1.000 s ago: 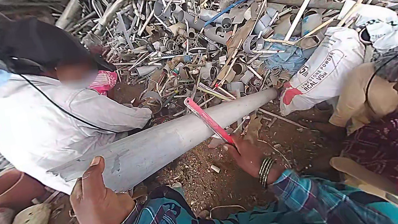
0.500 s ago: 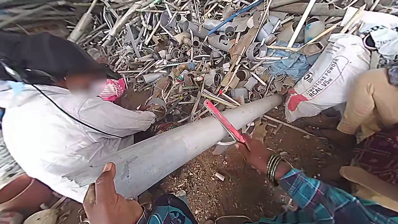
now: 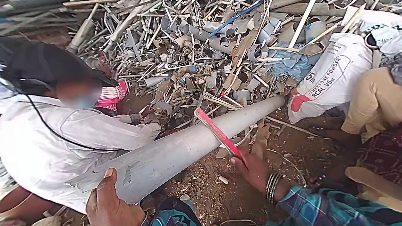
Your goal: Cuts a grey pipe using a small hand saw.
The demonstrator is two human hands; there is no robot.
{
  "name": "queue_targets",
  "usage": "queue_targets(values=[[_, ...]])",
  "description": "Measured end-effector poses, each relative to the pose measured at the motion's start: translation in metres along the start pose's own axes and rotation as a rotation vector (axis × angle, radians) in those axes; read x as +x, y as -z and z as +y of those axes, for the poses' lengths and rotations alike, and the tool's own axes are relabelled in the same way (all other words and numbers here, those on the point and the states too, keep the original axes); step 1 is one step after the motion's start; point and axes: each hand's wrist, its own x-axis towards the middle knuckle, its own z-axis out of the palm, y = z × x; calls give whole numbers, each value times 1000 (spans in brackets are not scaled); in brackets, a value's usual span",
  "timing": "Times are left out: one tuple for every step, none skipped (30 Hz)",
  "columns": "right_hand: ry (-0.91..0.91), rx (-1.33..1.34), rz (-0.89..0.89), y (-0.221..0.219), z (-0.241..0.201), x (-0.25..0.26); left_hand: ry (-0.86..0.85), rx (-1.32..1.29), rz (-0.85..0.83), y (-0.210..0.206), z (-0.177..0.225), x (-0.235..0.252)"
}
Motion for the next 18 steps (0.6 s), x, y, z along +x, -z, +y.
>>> queue_targets(values=[[-89,34,33,6,15,14,-4,1,-5,2,-2,2],[-186,90,58,12,28,25,-12,5,-13,4,-5,4],[-277,185,68,15,39,34,-13,6,-20,5,-6,5],[-327,286,74,15,44,38,-15,8,-22,6,-7,5],[-343,371,76,13,40,35,-14,4,-21,5,-6,4],[-305,421,74,6,29,28,-19,1,-15,4,-5,3],[-211,422,59,-5,16,18,-23,-2,-13,3,-5,2],[-88,377,22,-17,3,6,-28,-7,-14,3,-5,3],[40,310,-13,-27,-8,-6,-28,-17,-17,3,-6,3],[140,236,-35,-36,-17,-16,-18,-28,-20,3,-6,3],[191,157,-45,-40,-22,-21,-4,-35,-23,3,-4,2],[194,103,-30,-40,-20,-20,8,-38,-24,3,-2,0],[157,82,0,-38,-13,-14,15,-37,-28,3,-1,-1],[93,81,35,-35,-2,-5,20,-33,-30,3,0,-1],[12,94,63,-29,10,6,24,-30,-29,4,0,-1],[-64,100,82,-23,21,16,28,-22,-28,5,-1,1],[-124,110,98,-18,31,24,37,-15,-28,6,-2,3],[-173,131,101,-17,37,29,46,-9,-24,7,-4,5]])
